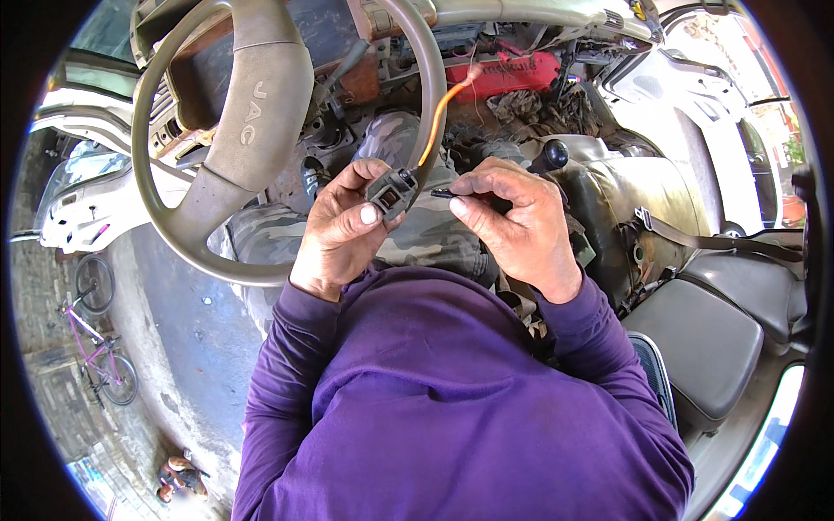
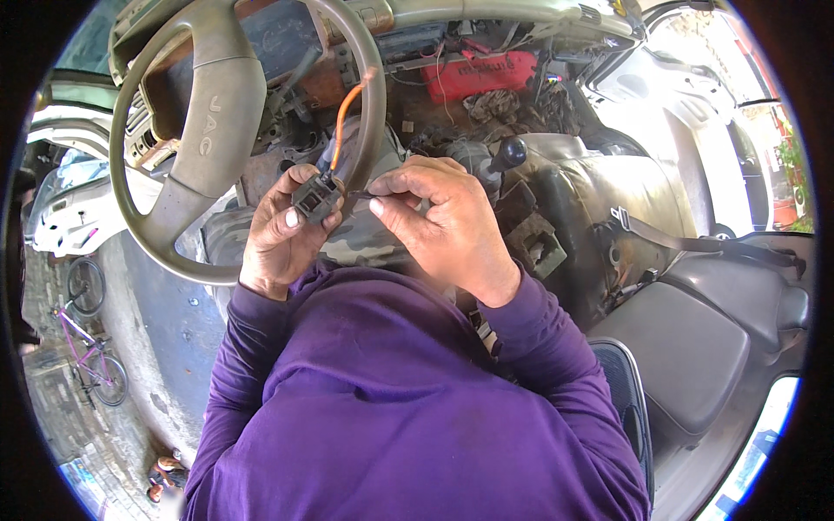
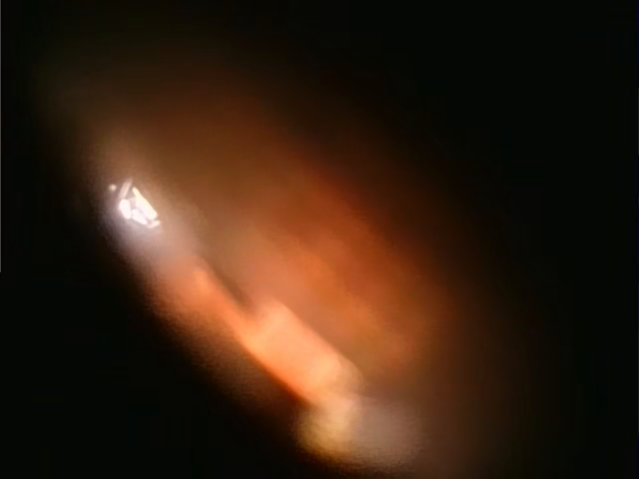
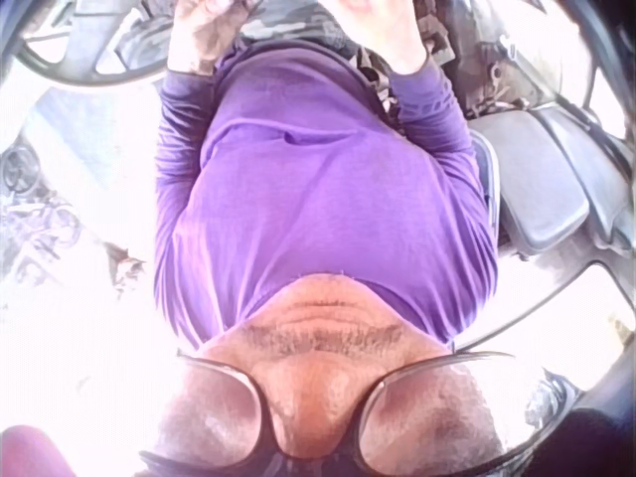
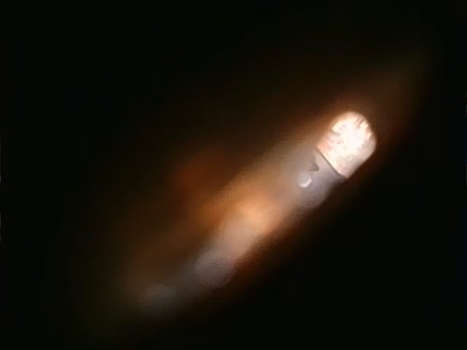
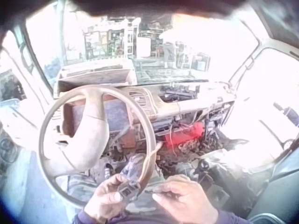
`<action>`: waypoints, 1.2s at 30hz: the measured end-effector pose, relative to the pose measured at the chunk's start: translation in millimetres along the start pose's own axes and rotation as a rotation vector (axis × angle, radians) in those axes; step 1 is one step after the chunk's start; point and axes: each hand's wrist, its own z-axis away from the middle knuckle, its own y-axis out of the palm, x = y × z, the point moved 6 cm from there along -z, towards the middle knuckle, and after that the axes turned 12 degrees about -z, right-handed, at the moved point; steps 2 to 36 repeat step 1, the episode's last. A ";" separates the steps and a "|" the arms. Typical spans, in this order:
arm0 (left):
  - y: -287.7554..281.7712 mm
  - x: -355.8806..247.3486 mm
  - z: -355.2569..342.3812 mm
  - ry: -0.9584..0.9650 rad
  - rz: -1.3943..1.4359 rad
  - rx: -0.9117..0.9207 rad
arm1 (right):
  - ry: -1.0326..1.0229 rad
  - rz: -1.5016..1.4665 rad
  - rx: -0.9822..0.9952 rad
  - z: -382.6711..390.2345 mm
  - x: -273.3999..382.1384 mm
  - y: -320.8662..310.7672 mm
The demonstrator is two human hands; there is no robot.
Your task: The person works on the vehicle's interior wiring near the dashboard. They strip wire insulation, twist exposed conductors, and wrap connections with electrical tape. The person handles pliers and electrical tape while seated in the driver's seat.
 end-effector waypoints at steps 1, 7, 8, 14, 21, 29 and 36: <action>0.6 -0.5 0.0 -0.028 0.009 0.019 | -0.061 0.015 -0.007 0.8 2.6 -0.2; 0.6 -0.5 0.0 -0.028 0.009 0.019 | -0.061 0.015 -0.007 0.8 2.6 -0.2; 0.6 -0.5 0.0 -0.028 0.009 0.019 | -0.061 0.015 -0.007 0.8 2.6 -0.2; 0.6 -0.5 0.0 -0.028 0.009 0.019 | -0.061 0.015 -0.007 0.8 2.6 -0.2; 0.6 -0.5 0.0 -0.028 0.009 0.019 | -0.061 0.015 -0.007 0.8 2.6 -0.2; 0.6 -0.5 0.0 -0.028 0.009 0.019 | -0.061 0.015 -0.007 0.8 2.6 -0.2; 0.6 -0.5 0.0 -0.028 0.009 0.019 | -0.061 0.015 -0.007 0.8 2.6 -0.2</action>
